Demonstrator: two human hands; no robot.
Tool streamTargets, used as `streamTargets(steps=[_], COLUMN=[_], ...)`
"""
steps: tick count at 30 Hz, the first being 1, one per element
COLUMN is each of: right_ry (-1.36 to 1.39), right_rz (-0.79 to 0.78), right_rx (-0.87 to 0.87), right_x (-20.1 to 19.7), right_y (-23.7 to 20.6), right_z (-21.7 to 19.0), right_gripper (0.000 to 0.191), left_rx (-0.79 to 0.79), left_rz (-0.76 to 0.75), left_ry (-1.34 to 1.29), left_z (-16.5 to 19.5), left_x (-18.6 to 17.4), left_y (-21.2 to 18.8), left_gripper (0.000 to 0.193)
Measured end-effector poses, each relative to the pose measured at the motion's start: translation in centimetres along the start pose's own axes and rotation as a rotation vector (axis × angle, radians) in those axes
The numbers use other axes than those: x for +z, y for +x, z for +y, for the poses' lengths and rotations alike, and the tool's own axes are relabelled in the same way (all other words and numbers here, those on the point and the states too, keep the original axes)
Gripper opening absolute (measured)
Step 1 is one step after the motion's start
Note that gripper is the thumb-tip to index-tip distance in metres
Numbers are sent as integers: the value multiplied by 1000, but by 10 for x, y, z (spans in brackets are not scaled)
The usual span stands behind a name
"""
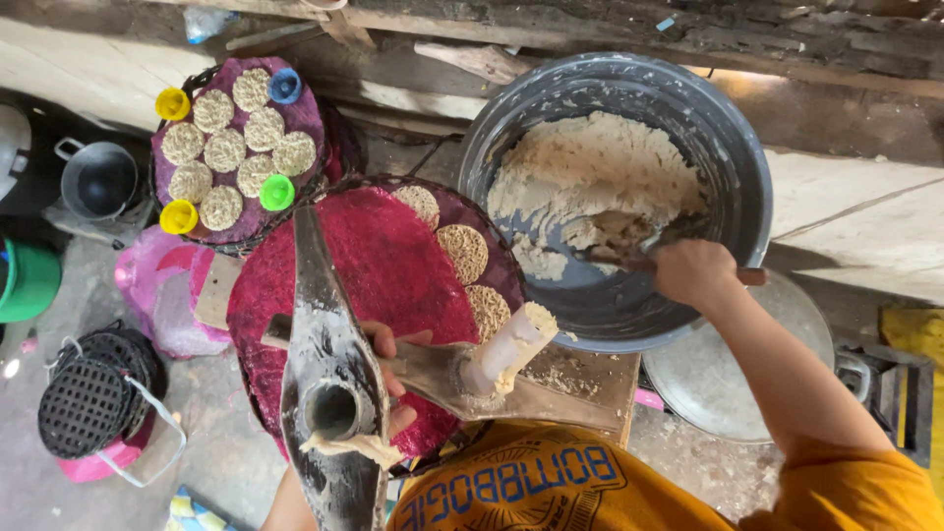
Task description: The person scoops dough from a large basin into a wooden hand press, squeezes the press to extrude noodle-like strands onto round mesh trays, and uses a plastic ring to shape the discs. Filled trays are stacked aside and the press is refilled repeatedly.
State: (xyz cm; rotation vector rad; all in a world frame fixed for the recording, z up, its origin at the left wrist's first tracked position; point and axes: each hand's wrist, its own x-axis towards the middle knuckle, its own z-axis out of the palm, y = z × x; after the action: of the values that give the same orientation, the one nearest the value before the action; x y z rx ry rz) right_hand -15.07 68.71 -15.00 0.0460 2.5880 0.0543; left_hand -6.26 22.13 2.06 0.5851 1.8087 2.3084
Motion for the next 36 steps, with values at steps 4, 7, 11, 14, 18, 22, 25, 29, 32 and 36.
streamTargets(steps=[4, 7, 11, 14, 18, 22, 25, 29, 32, 36], right_ry=[54, 153, 240, 231, 281, 286, 385, 647, 824, 766], right_rz=[-82, -34, -98, 66, -38, 18, -37, -435, -470, -428], right_rx=[-4, -33, -171, -421, -421, -549, -556, -319, -267, -189], right_x=[8, 19, 33, 41, 52, 56, 45, 3, -31, -67], right_y=[3, 19, 33, 36, 36, 37, 32, 10, -17, -43], right_z=[-8, -26, -59, -83, -96, -90, -76, -39, -2, 41], right_gripper=[33, 38, 35, 32, 32, 30, 33, 67, 47, 48], left_rx=[3, -17, -46, -62, -71, -79, -82, -70, -44, -10], left_rz=[-17, -19, -27, -36, -37, -38, -41, -26, 5, 18], left_ry=[-30, -36, -23, -19, -27, -30, -26, -12, -1, 51], left_z=[-5, -6, -2, 0, 3, -1, -4, -1, 2, -15], left_x=[-1, -1, -1, 0, -1, 1, 2, 3, 4, 7], left_y=[4, 4, 4, 6, 8, 9, 11, 13, 13, 20], left_gripper=[50, 48, 46, 44, 42, 40, 39, 38, 36, 35])
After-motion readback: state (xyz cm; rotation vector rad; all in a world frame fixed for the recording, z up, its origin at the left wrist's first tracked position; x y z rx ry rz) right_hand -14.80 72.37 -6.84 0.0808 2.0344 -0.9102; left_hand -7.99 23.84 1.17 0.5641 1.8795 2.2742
